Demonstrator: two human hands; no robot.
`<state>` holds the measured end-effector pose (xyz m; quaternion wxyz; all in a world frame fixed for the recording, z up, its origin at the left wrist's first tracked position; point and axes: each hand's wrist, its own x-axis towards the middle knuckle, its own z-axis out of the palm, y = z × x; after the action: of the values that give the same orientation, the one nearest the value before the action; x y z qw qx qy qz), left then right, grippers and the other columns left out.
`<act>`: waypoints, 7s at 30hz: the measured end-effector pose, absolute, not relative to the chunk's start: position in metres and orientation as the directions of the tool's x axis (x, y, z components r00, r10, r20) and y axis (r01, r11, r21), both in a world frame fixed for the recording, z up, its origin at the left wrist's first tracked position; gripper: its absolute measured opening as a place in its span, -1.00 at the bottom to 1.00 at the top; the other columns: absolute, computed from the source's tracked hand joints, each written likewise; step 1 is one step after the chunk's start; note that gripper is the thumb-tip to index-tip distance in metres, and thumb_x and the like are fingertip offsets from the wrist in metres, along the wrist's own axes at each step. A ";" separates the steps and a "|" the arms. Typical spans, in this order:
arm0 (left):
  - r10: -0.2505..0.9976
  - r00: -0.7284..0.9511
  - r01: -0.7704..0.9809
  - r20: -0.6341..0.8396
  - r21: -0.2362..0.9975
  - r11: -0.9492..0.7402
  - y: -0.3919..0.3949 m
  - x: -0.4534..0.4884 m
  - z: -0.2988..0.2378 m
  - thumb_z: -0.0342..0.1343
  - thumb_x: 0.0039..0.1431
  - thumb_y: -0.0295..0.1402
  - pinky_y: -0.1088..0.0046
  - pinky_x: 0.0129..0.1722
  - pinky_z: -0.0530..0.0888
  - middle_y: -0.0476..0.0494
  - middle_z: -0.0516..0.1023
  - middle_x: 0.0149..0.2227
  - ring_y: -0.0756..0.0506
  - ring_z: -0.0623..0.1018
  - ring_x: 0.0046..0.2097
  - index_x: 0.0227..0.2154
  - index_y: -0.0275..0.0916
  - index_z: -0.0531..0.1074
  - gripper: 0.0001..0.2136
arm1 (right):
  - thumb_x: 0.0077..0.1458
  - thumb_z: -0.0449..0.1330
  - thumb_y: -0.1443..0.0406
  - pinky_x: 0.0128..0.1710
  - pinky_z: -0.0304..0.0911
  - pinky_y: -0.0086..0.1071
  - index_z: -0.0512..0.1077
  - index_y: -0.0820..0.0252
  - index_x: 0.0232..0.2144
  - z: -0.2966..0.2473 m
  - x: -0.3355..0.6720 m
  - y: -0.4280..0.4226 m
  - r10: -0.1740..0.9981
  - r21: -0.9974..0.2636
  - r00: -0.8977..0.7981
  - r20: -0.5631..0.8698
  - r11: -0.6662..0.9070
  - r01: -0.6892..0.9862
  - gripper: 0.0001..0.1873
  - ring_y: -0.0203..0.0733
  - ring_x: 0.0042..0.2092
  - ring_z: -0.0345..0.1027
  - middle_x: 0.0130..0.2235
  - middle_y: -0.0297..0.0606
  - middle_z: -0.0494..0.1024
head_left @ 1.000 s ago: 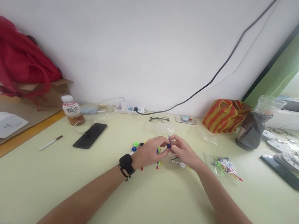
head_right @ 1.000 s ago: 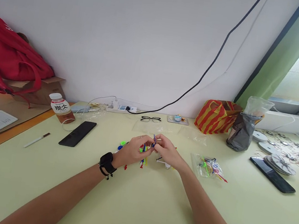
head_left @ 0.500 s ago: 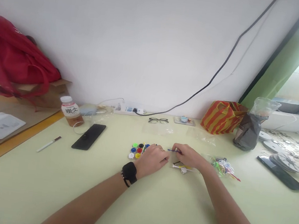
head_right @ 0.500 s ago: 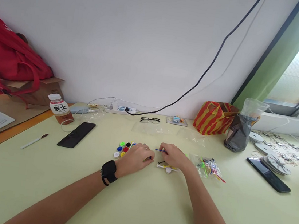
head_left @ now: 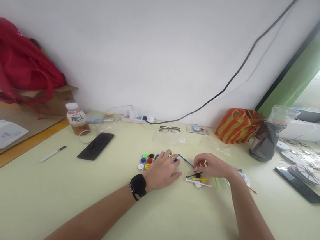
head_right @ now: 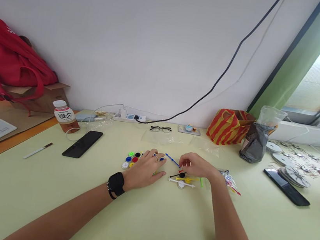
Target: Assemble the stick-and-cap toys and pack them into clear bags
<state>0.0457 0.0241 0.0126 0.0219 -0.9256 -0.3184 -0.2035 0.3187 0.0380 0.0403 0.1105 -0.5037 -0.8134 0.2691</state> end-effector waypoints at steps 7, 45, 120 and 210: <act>0.547 0.708 0.541 0.446 0.156 -0.827 0.023 0.048 0.013 0.11 0.36 -0.27 0.00 0.06 0.41 -0.28 0.52 0.12 -0.36 0.41 0.13 0.05 -0.14 0.45 -0.74 | -0.06 0.25 0.33 -0.37 0.27 -0.34 0.55 0.11 -0.46 0.030 0.332 0.039 0.940 -0.452 -0.334 -0.070 0.268 0.851 -0.93 -0.11 -0.34 0.42 -0.37 -0.23 0.60; 0.735 0.459 0.387 0.499 0.632 -0.671 0.025 0.053 0.020 0.15 0.29 -0.37 0.40 -0.27 0.41 0.01 0.48 -0.33 -0.07 0.50 -0.25 -0.32 -0.17 0.34 -0.90 | 0.20 -0.01 0.31 -0.21 0.24 -0.31 0.44 0.12 -0.22 0.042 0.255 0.027 0.908 -0.853 -0.359 0.217 0.355 0.382 -0.77 -0.18 -0.27 0.31 -0.31 -0.32 0.46; 0.571 0.671 0.506 0.472 0.271 -0.819 0.027 0.045 0.015 0.18 0.20 -0.40 0.15 -0.06 0.41 -0.15 0.64 -0.17 -0.24 0.51 -0.07 -0.28 -0.16 0.49 -0.96 | 0.12 0.25 0.12 -0.40 0.18 -0.36 0.52 0.12 -0.38 0.052 0.317 0.031 0.898 -0.641 -0.433 -0.081 0.286 0.713 -0.80 -0.18 -0.37 0.32 -0.40 -0.30 0.52; 0.611 0.519 0.441 0.598 0.426 -0.790 0.021 0.052 0.015 0.03 0.45 -0.34 0.22 -0.01 0.48 -0.14 0.63 -0.09 -0.18 0.56 -0.04 0.03 -0.14 0.47 -0.80 | 0.08 0.34 0.18 -0.23 0.45 -0.26 0.44 0.14 -0.27 0.055 0.295 0.024 0.844 -0.936 -0.517 -0.143 0.054 0.348 -0.78 -0.11 -0.28 0.57 -0.31 -0.22 0.66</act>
<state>0.0522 0.0214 0.0148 -0.1107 -0.8643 -0.3044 -0.3847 0.2955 0.0240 0.0550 0.2323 -0.4332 -0.6879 0.5341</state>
